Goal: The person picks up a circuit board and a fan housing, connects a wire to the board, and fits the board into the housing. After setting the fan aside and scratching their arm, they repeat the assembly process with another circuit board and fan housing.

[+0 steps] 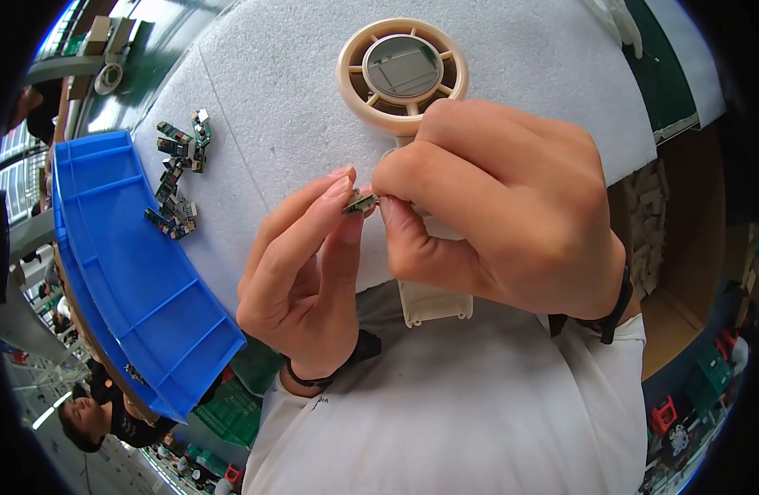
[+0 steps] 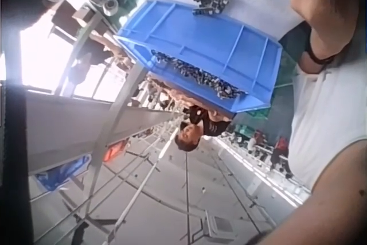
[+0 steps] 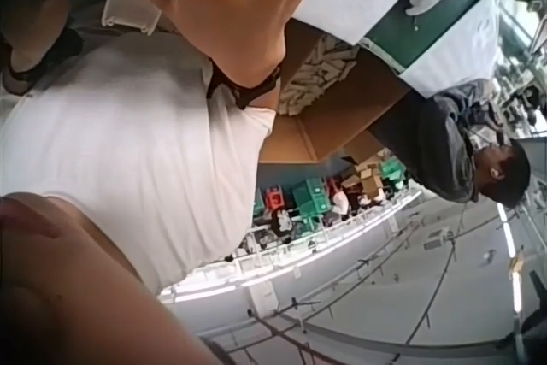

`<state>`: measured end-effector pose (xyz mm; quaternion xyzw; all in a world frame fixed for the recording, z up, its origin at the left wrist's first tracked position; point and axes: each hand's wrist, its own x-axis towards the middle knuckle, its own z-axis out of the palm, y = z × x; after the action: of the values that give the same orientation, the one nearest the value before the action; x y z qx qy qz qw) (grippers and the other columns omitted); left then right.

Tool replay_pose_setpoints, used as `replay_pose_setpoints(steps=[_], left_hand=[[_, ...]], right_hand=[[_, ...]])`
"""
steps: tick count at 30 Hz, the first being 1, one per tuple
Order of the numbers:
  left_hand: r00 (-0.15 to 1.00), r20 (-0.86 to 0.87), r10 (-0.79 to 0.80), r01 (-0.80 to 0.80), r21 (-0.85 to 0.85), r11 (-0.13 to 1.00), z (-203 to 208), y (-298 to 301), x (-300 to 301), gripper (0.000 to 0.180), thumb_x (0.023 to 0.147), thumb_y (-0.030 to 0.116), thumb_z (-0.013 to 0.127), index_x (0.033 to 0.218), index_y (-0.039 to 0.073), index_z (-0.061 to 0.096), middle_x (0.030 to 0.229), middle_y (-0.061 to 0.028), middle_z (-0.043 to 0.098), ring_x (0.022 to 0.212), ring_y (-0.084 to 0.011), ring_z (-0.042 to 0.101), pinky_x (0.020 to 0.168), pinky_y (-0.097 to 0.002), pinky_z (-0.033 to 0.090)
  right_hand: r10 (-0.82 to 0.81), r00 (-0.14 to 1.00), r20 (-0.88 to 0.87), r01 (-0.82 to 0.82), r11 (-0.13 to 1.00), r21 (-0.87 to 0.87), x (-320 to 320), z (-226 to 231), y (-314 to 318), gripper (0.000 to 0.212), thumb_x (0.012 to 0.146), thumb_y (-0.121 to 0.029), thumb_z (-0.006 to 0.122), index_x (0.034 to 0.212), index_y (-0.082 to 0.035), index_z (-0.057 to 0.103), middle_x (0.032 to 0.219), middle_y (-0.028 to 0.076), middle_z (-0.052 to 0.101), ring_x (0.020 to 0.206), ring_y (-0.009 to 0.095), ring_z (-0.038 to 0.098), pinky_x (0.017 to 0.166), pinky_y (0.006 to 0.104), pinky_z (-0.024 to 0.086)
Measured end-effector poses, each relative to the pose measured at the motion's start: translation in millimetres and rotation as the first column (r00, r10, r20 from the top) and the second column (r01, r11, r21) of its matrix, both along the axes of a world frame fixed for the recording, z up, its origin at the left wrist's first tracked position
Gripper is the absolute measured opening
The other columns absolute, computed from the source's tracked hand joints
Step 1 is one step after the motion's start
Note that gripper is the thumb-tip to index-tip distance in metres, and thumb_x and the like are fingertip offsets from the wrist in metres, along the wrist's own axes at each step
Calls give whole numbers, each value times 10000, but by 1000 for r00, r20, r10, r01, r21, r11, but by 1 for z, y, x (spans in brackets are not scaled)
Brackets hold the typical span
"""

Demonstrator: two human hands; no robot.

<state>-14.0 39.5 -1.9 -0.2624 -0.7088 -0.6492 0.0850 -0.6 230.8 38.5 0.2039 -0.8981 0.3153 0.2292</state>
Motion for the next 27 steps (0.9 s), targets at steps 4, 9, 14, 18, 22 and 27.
replay_pose_setpoints(steps=[4,9,14,18,22,27], left_hand=[[999,-43,-26,24,-40,999,-1,-1,0,352,831,-208,653,1150,-66,696,1137,-253,690,1034,-287,706,862,-341,596],[993,-114,24,-32,-69,997,1,1,0,405,756,-208,721,1129,-49,728,1097,-224,704,944,-268,726,793,-303,605],[938,-334,94,-146,-133,980,-3,5,4,364,783,-184,731,1134,-111,672,1085,-313,676,939,-309,730,802,-334,621],[916,-370,156,-206,-99,973,-9,10,7,386,723,-217,736,1093,-111,712,1061,-256,686,956,-292,721,817,-285,643],[896,-402,187,-243,-92,966,-10,13,10,363,725,-197,744,1079,-130,708,1062,-251,686,960,-299,718,807,-288,649],[887,-439,147,-250,-187,950,-8,13,11,351,734,-175,745,1081,-132,708,1036,-247,688,969,-308,716,817,-300,647]], right_hand=[[31,999,-29,-31,1000,3,-5,1,2,233,643,33,737,866,-34,723,705,27,575,551,129,536,466,248,420],[-20,990,-141,16,999,-30,-4,-7,-3,233,636,33,732,860,-32,732,722,41,571,551,121,504,461,236,392],[-167,986,31,169,959,-227,12,-12,-24,230,657,26,720,880,-23,748,742,36,571,551,81,450,452,216,341],[-192,979,75,206,930,-304,18,-13,-32,221,669,20,714,885,-12,750,741,29,572,558,58,426,457,203,314],[-205,978,39,206,920,-334,18,-16,-36,228,661,22,712,886,-5,745,742,29,574,556,56,414,461,197,303],[-191,981,-20,176,936,-304,16,-21,-32,219,673,24,709,889,3,739,744,34,572,564,68,423,463,199,301]])
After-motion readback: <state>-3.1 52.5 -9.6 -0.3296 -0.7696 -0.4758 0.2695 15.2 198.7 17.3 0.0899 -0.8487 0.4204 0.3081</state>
